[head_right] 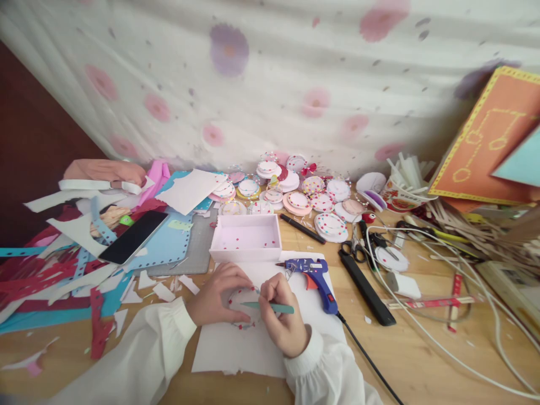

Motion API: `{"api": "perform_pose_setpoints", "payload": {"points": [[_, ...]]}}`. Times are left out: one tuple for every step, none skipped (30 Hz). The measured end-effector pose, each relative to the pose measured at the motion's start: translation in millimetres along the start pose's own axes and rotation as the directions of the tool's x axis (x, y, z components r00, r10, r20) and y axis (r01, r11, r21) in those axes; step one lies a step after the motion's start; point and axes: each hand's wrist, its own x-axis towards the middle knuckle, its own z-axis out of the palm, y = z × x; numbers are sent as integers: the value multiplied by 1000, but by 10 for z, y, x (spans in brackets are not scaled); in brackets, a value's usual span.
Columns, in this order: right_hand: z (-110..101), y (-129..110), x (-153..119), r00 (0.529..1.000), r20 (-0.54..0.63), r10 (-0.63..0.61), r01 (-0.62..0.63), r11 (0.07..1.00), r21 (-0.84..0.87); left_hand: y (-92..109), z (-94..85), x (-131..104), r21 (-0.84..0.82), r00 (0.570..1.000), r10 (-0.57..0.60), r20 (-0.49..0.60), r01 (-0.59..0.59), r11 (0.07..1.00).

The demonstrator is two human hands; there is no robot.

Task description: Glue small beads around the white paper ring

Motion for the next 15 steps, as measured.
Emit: {"api": "perform_pose_setpoints", "payload": {"points": [[0,-3,1,1000,0,-4,4,1000,10,2,0,0,3,1000,-1,-2,1,1000],[-1,-6,2,1000,-1,-7,7,1000,22,4,0,2,6,1000,-2,-3,2,1000],[-1,-8,2,1000,-4,-9,10,999,34,7,-1,4,9,1000,-4,-4,4,1000],[-1,-11,3,1000,-7,-10,10,999,46,10,-3,7,10,1000,-5,-4,6,1000],[0,-15,4,1000,-14,-10,10,998,57,13,-4,11,10,1000,-7,-5,7,1000],[2,-20,5,1000,-25,-10,12,998,68,16,-7,14,6,1000,-9,-6,9,1000],[4,-25,6,999,-44,-12,16,997,79,17,-10,16,0,1000,-12,-7,12,1000],[7,-31,8,997,-74,-18,25,996,89,18,-14,16,-9,1000,-14,-6,14,1000],[8,-36,11,993,-114,-27,37,995,94,16,-17,13,-21,1000,-19,-3,19,1000],[8,-41,14,986,-162,-35,50,995,89,11,-21,6,-34,1000,-25,0,25,999],[5,-45,18,976,-213,-43,60,996,72,4,-23,-4,-50,999,-34,-1,34,998],[-1,-46,23,964,-260,-54,68,997,44,-6,-24,-19,-74,999,-44,-6,44,996],[-9,-44,28,952,-298,-69,74,997,6,-18,-22,-36,-112,998,-57,-18,55,992],[-20,-40,35,942,-323,-91,83,996,-37,-30,-19,-54,-166,997,-73,-38,66,984],[-31,-33,42,934,-338,-117,94,992,-84,-42,-15,-70,-234,994,-91,-59,75,969]]}}
